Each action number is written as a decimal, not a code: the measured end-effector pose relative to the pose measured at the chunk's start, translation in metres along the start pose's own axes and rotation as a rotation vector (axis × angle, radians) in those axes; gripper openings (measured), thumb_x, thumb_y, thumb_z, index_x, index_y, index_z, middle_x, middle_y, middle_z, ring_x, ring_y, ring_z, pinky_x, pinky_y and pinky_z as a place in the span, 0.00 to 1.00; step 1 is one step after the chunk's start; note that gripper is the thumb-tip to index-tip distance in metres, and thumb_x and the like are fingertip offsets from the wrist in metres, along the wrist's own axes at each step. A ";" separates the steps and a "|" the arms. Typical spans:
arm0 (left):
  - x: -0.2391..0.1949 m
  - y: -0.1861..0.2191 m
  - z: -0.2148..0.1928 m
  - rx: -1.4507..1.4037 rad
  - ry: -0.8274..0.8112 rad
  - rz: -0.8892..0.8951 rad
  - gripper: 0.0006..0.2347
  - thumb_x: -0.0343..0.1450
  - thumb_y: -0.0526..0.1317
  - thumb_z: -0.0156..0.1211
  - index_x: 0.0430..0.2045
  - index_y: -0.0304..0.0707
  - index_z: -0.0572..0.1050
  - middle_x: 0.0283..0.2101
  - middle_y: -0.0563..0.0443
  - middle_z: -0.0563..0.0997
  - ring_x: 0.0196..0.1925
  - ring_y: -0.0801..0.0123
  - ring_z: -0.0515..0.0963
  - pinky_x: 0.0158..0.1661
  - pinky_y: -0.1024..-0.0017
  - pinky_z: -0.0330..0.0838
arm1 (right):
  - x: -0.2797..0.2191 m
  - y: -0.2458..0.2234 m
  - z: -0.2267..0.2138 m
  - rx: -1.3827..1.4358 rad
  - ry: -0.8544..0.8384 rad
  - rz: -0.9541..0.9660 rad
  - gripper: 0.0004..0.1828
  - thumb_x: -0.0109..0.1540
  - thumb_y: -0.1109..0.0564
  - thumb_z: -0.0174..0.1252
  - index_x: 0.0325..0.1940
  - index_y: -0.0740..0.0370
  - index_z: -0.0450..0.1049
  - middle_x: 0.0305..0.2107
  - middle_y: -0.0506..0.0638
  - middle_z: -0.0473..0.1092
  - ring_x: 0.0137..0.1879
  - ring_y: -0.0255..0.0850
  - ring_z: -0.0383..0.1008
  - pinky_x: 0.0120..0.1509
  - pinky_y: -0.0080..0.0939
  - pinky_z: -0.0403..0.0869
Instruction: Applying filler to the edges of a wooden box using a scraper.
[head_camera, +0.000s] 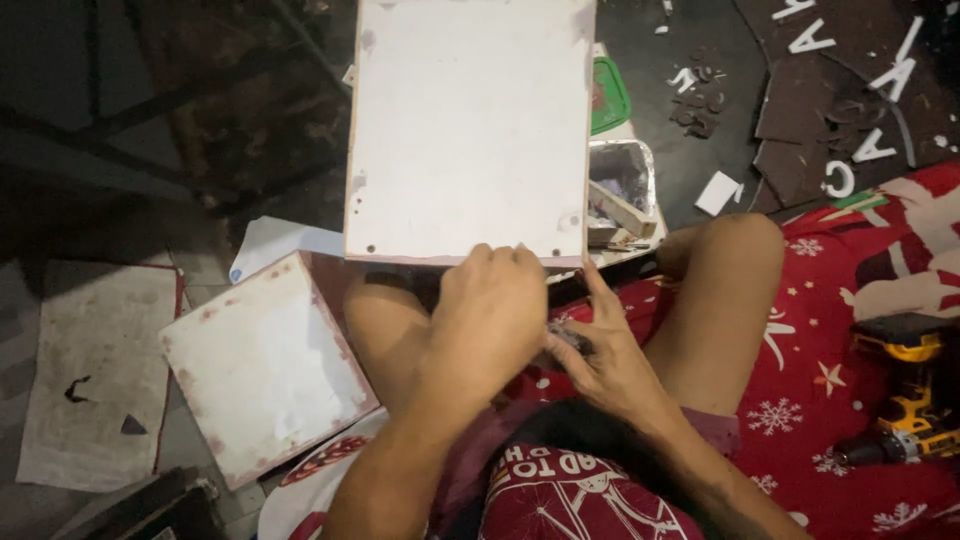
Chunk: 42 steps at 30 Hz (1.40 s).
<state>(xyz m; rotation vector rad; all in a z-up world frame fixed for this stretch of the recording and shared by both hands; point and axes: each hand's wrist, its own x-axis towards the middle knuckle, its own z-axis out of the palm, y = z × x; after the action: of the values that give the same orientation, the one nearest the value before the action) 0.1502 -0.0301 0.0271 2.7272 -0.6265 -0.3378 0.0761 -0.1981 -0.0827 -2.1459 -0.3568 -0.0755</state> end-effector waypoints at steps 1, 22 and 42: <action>0.002 0.004 0.003 -0.001 -0.001 0.005 0.21 0.54 0.36 0.73 0.36 0.15 0.77 0.30 0.31 0.80 0.38 0.43 0.81 0.35 0.47 0.80 | -0.001 0.002 0.000 -0.002 0.003 0.003 0.09 0.63 0.51 0.62 0.34 0.57 0.82 0.73 0.73 0.49 0.73 0.67 0.58 0.75 0.62 0.58; 0.012 0.044 0.031 0.008 -0.010 0.168 0.09 0.62 0.32 0.53 0.21 0.24 0.81 0.18 0.36 0.78 0.24 0.46 0.81 0.19 0.46 0.74 | -0.009 0.051 0.023 -0.076 0.039 -0.164 0.33 0.63 0.48 0.57 0.69 0.67 0.65 0.67 0.65 0.60 0.72 0.56 0.61 0.76 0.54 0.59; -0.124 0.021 0.049 -0.754 0.583 0.087 0.14 0.68 0.26 0.58 0.48 0.35 0.80 0.60 0.40 0.78 0.69 0.47 0.71 0.66 0.56 0.67 | -0.018 -0.043 -0.010 1.246 0.323 0.730 0.13 0.70 0.55 0.53 0.46 0.69 0.74 0.27 0.50 0.74 0.23 0.31 0.71 0.25 0.29 0.70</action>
<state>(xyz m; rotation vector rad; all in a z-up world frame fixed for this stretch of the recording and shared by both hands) 0.0189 -0.0034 0.0086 1.9211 -0.3469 0.2123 0.0473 -0.1879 -0.0458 -0.8898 0.4893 0.1785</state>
